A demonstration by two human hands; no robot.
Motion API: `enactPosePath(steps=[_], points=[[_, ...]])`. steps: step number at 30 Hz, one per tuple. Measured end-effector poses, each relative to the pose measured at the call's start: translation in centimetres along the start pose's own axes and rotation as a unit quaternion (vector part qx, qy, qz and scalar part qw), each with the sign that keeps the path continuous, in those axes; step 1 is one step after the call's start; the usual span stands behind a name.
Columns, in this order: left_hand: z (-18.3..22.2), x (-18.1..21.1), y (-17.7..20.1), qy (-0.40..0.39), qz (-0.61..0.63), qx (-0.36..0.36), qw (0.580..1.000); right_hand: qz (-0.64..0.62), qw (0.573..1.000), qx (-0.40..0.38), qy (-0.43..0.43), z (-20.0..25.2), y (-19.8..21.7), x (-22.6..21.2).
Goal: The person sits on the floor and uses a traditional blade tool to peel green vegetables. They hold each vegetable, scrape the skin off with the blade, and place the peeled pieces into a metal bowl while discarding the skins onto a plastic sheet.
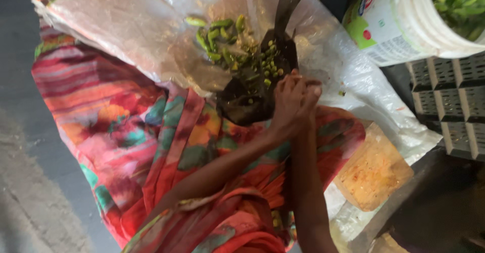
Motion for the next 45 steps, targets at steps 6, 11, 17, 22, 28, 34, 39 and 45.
enactPosePath(steps=[6, 11, 17, 22, 28, 34, 39, 45], points=[[-2.7, -5.4, 5.5, 0.25, 0.235, -0.147, 0.928, -0.082, 0.995, 0.05, 0.004, 0.5, 1.8, -1.2], [-2.5, -12.2, 10.2, 0.235, 0.117, -0.086, 0.961, -0.094, 0.992, -0.069, 0.046, -5.6, -14.1, -7.9], [-4.1, -18.1, 11.5, 0.172, -0.144, -0.134, 0.965, 0.194, 0.943, -0.199, 0.184, -6.4, -27.4, -18.1], [-6.8, -20.3, 11.2, -0.027, -0.342, -0.167, 0.924, 0.098, 0.964, -0.057, 0.241, -4.7, -17.0, -17.5], [-7.7, -23.1, 10.0, -0.12, -0.405, -0.26, 0.868, 0.116, 0.958, -0.113, 0.235, -4.1, -15.4, -15.4], [-7.9, -22.9, 11.3, 0.022, -0.26, -0.209, 0.943, 0.204, 0.963, -0.088, 0.153, -3.0, -18.2, -10.1], [-8.2, -17.3, 8.5, 0.194, 0.092, -0.156, 0.964, 0.527, 0.811, -0.133, 0.219, -1.2, -21.4, -5.5], [-7.8, -9.3, 7.7, 0.166, 0.095, -0.156, 0.969, 0.813, 0.52, -0.157, 0.207, 0.0, -22.6, 0.9]])
Point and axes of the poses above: each hand's wrist, its own z-axis away from the middle knuckle, its own y-axis out of the back of the hand, x = y × z, the point moved 3 cm from there along -z, towards the middle knuckle, and after that the axes turned 2 degrees about -z, right-handed, at the moved point
